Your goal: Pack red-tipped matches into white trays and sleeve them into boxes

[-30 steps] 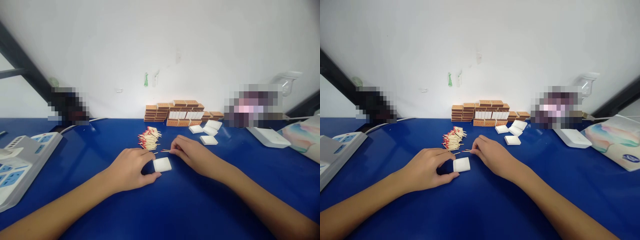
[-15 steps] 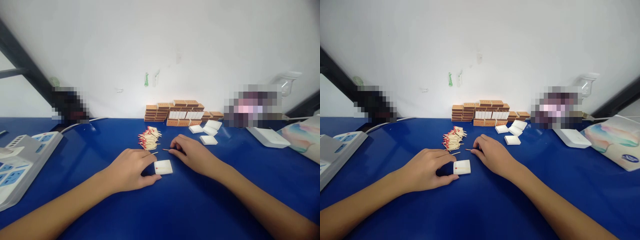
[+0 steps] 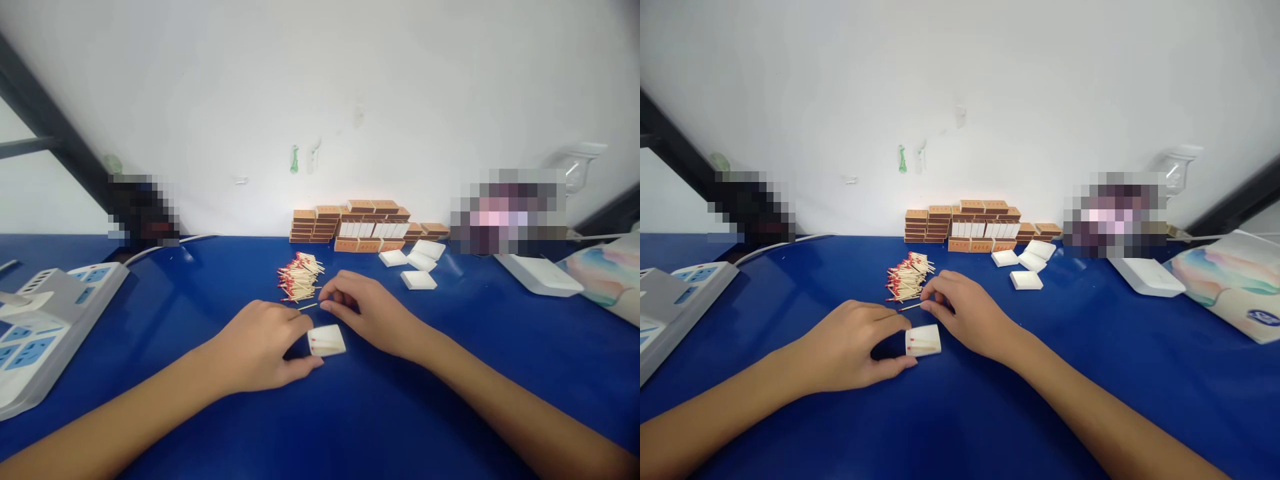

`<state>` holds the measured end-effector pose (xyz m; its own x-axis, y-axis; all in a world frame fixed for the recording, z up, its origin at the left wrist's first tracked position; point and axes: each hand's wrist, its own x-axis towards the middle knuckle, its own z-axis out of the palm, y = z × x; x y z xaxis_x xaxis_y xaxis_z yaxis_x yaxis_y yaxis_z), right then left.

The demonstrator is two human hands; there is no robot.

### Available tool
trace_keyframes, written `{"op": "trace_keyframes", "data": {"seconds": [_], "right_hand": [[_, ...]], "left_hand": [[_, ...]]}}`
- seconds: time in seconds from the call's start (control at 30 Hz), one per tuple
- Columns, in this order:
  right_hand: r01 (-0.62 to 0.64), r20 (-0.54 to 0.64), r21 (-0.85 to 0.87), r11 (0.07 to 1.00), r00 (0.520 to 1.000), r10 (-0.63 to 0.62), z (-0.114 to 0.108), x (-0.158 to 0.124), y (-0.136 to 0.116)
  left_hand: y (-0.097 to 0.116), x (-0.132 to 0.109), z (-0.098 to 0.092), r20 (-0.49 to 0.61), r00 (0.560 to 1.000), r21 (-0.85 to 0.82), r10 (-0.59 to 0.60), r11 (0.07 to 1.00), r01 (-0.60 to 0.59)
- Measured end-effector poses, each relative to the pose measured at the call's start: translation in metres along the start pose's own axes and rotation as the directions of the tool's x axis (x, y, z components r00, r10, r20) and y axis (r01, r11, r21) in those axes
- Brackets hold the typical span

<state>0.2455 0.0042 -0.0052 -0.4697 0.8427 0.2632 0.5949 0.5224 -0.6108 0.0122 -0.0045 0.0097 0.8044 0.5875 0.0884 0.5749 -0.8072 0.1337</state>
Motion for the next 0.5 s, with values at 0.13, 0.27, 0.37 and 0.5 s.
{"op": "trace_keyframes", "data": {"seconds": [0.13, 0.27, 0.37, 0.5], "right_hand": [[0.063, 0.031, -0.083, 0.995, 0.998, -0.06, 0.01, 0.016, 0.008], [0.051, 0.068, -0.187, 0.981, 0.997, -0.038, 0.003, 0.013, 0.006], [0.031, 0.037, -0.146, 0.989, 0.999, -0.026, -0.008, 0.002, 0.002], [0.038, 0.104, -0.083, 0.996, 0.994, -0.03, -0.013, -0.008, -0.007]], "left_hand": [[0.007, -0.002, 0.001, 0.016, 0.995, -0.032, 0.096, 0.995, -0.096], [0.001, -0.001, 0.0, -0.01, 1.0, 0.008, -0.001, 1.0, 0.001], [-0.006, 0.0, -0.002, -0.042, 0.994, 0.054, -0.105, 0.993, 0.107], [-0.009, 0.001, -0.003, -0.046, 0.99, 0.058, -0.131, 0.989, 0.133]]}}
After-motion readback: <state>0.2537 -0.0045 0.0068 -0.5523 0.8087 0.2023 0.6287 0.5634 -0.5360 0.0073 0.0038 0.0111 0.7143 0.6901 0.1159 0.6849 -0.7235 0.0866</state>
